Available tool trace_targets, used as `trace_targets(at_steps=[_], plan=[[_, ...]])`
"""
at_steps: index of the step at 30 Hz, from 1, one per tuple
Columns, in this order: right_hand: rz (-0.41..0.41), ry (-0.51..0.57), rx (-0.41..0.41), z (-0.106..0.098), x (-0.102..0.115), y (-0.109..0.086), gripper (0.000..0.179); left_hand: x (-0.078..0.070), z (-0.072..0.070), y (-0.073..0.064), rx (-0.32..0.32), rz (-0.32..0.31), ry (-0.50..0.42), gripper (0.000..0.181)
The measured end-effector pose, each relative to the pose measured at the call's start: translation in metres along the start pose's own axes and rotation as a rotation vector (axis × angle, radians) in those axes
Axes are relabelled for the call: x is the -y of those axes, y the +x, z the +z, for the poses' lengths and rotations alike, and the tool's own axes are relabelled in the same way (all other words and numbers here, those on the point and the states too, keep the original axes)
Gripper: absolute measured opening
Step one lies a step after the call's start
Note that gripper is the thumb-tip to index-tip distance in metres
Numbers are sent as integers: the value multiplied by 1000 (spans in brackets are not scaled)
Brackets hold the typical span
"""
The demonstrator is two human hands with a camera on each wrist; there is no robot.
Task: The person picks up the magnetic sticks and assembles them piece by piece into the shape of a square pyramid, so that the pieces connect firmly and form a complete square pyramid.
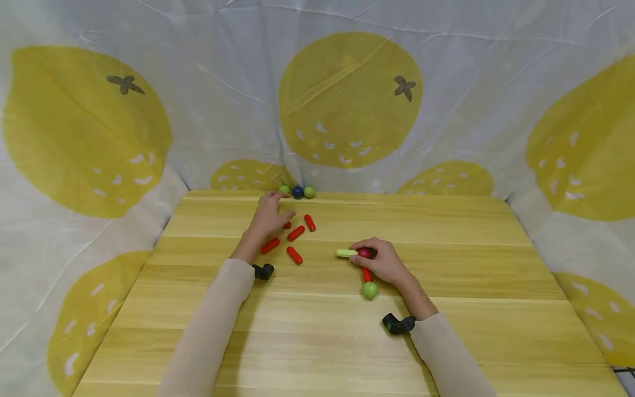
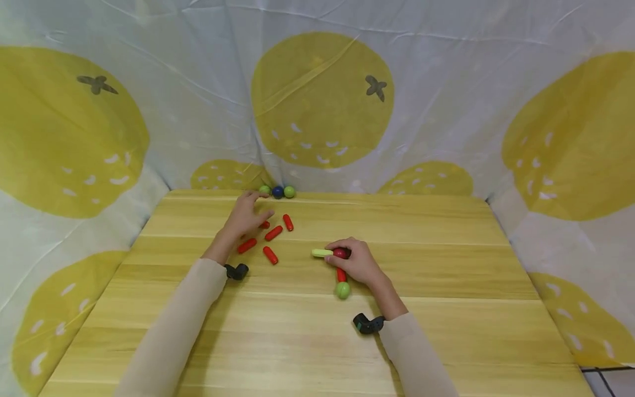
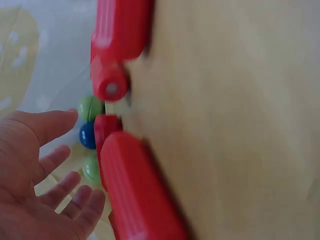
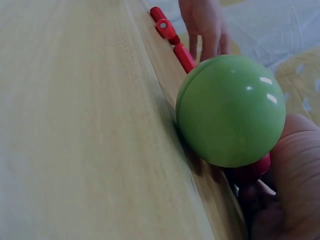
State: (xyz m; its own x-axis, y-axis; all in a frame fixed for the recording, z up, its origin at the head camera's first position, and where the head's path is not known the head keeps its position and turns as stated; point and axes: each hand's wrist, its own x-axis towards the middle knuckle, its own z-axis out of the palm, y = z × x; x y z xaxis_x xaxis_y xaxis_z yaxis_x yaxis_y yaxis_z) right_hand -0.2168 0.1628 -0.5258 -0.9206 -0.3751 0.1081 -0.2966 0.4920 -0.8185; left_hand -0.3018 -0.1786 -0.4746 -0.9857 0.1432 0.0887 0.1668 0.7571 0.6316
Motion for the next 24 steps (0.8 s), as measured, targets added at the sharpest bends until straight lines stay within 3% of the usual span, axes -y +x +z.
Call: trace_targets(at_steps=[4, 11, 14, 18, 24], plan=[[1, 4, -1, -1, 0, 0, 23, 10, -10, 17, 10, -23, 4, 58], [3, 8, 7, 1, 0, -1, 23, 19, -12, 35, 45, 54, 22, 60], [-3, 8, 4, 1, 0, -1, 23, 19, -9, 38, 73, 70, 48, 62], [-2, 11, 0, 2, -1, -1, 23, 17, -6, 36, 96, 38, 76, 62], [7, 19, 1, 0, 0, 0, 22, 21, -4, 34, 25, -15, 61, 35]])
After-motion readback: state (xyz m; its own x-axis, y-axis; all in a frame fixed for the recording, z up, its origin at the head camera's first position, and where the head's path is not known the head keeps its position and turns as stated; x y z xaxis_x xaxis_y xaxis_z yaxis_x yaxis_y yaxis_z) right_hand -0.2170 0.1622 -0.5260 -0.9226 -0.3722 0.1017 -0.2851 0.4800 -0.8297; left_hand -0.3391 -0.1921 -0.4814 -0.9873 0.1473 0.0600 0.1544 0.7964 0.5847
